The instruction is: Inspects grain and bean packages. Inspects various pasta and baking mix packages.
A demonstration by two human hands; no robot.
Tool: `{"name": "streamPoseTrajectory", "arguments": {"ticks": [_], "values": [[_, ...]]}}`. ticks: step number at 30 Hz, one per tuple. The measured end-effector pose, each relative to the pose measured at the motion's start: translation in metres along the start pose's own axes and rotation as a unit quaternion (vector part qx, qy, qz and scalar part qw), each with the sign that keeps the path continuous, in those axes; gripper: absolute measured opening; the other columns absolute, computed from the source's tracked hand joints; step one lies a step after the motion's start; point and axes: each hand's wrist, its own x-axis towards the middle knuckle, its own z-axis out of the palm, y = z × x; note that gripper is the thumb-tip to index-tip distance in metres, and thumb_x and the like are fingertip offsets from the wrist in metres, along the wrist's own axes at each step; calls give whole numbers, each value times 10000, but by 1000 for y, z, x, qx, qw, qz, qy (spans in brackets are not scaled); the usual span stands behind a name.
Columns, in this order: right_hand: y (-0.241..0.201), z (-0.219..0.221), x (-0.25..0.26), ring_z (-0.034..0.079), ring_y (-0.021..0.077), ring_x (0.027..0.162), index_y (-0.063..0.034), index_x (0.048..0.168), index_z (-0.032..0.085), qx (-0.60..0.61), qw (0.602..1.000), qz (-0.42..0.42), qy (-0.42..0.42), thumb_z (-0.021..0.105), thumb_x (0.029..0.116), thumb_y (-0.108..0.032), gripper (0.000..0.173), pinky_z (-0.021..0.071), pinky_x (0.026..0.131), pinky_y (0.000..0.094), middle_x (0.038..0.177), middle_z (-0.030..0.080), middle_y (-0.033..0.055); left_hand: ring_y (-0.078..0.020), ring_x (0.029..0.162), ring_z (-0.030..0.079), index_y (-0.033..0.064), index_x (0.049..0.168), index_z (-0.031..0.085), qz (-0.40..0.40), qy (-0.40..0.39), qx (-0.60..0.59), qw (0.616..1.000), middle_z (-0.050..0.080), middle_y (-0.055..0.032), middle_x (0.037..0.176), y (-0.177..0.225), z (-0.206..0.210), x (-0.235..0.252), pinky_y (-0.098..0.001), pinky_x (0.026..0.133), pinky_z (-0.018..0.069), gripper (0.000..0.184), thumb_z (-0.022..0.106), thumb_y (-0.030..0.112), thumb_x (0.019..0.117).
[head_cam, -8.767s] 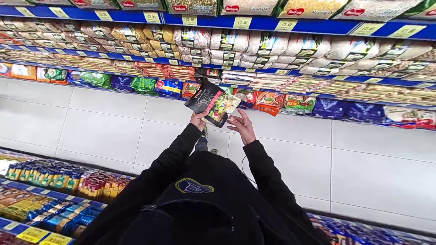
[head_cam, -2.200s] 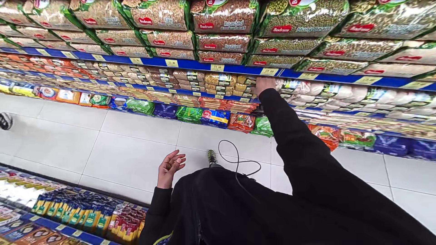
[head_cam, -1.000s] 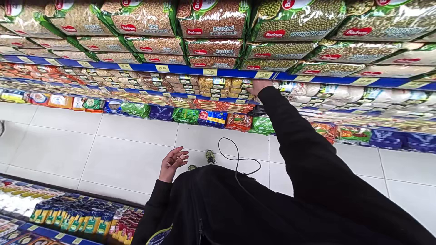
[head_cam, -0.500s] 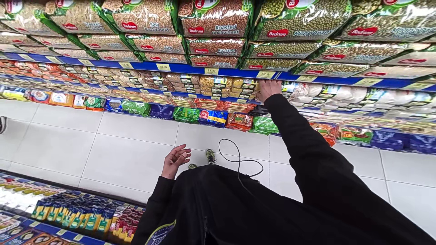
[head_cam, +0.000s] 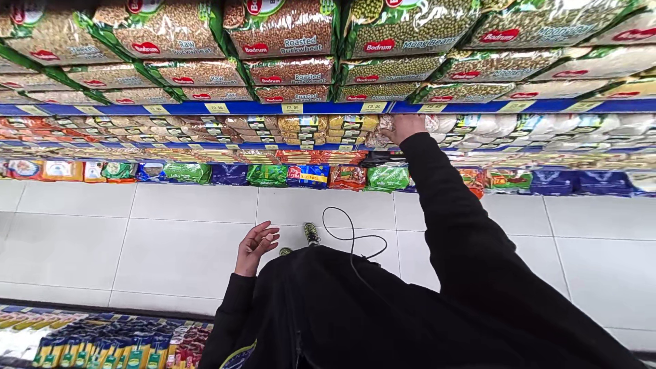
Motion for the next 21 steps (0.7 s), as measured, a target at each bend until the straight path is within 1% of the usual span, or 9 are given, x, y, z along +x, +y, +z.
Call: {"name": "streamPoseTrajectory", "arguments": {"ticks": [3, 8, 10, 12, 14, 16, 17, 19, 21], "values": [[10, 1, 5, 462, 564, 1340, 38, 1440, 507, 0, 999, -27, -22, 707, 945, -446, 721, 318, 1071, 765, 1409, 526, 354, -360, 1103, 708, -37, 1421, 506, -5, 1, 2, 1000, 693, -207, 1258, -2, -1, -3, -481, 900, 623, 432, 560, 60, 1004], [15, 1, 11, 480, 544, 1337, 53, 1431, 502, -14, 998, -57, -32, 701, 956, -438, 712, 349, 1076, 726, 1403, 530, 353, -352, 1096, 713, -40, 1419, 504, -2, 3, 4, 1000, 698, -202, 1250, -2, -3, -4, -473, 902, 622, 435, 556, 70, 1001], [12, 2, 7, 527, 559, 1273, 82, 1376, 538, -22, 998, -57, -32, 677, 975, -418, 656, 380, 1041, 731, 1331, 572, 368, -350, 1092, 714, -42, 1415, 507, -6, -4, 3, 1000, 699, -208, 1242, -3, -2, -5, -472, 898, 623, 431, 564, 63, 1001], [2, 0, 2, 539, 563, 1253, 89, 1366, 538, -25, 997, -57, -33, 667, 986, -361, 604, 379, 1040, 732, 1302, 589, 368, -342, 1088, 716, -41, 1414, 509, -9, -12, 5, 1000, 699, -211, 1238, -6, -1, -6, -465, 892, 625, 439, 575, 71, 995], [-7, 3, -1, 512, 558, 1281, 77, 1382, 525, -29, 997, -63, -21, 720, 943, -293, 606, 339, 1070, 731, 1322, 576, 360, -346, 1094, 713, -41, 1420, 503, -8, -22, 4, 1000, 695, -216, 1242, -8, -2, -8, -465, 889, 626, 450, 584, 87, 997], [-15, 6, -4, 454, 552, 1338, 48, 1425, 487, -40, 997, -62, -9, 793, 874, -273, 708, 291, 1105, 733, 1382, 537, 345, -350, 1092, 714, -39, 1422, 503, -4, -22, 1, 1000, 697, -217, 1239, -8, -3, -10, -460, 888, 626, 462, 586, 99, 989], [-20, 7, -7, 444, 555, 1345, 45, 1431, 480, -45, 997, -64, -3, 816, 852, -275, 742, 279, 1114, 734, 1384, 535, 344, -354, 1091, 713, -40, 1420, 506, -3, -17, -4, 1000, 697, -220, 1236, -9, -4, -11, -462, 889, 625, 460, 589, 97, 988], [-33, 6, -8, 465, 554, 1324, 36, 1447, 465, -53, 995, -79, -2, 810, 860, -281, 751, 271, 1129, 717, 1350, 554, 346, -354, 1093, 713, -38, 1417, 512, -1, -9, -7, 1000, 701, -220, 1229, -7, -6, -13, -459, 890, 624, 459, 595, 103, 989], [-43, 8, -3, 501, 548, 1282, 27, 1436, 475, -53, 994, -97, -16, 802, 868, -271, 720, 310, 1104, 708, 1316, 575, 338, -350, 1098, 712, -36, 1421, 508, -2, -9, -7, 1000, 701, -218, 1230, -7, -5, -14, -458, 893, 623, 456, 596, 97, 994]]}}
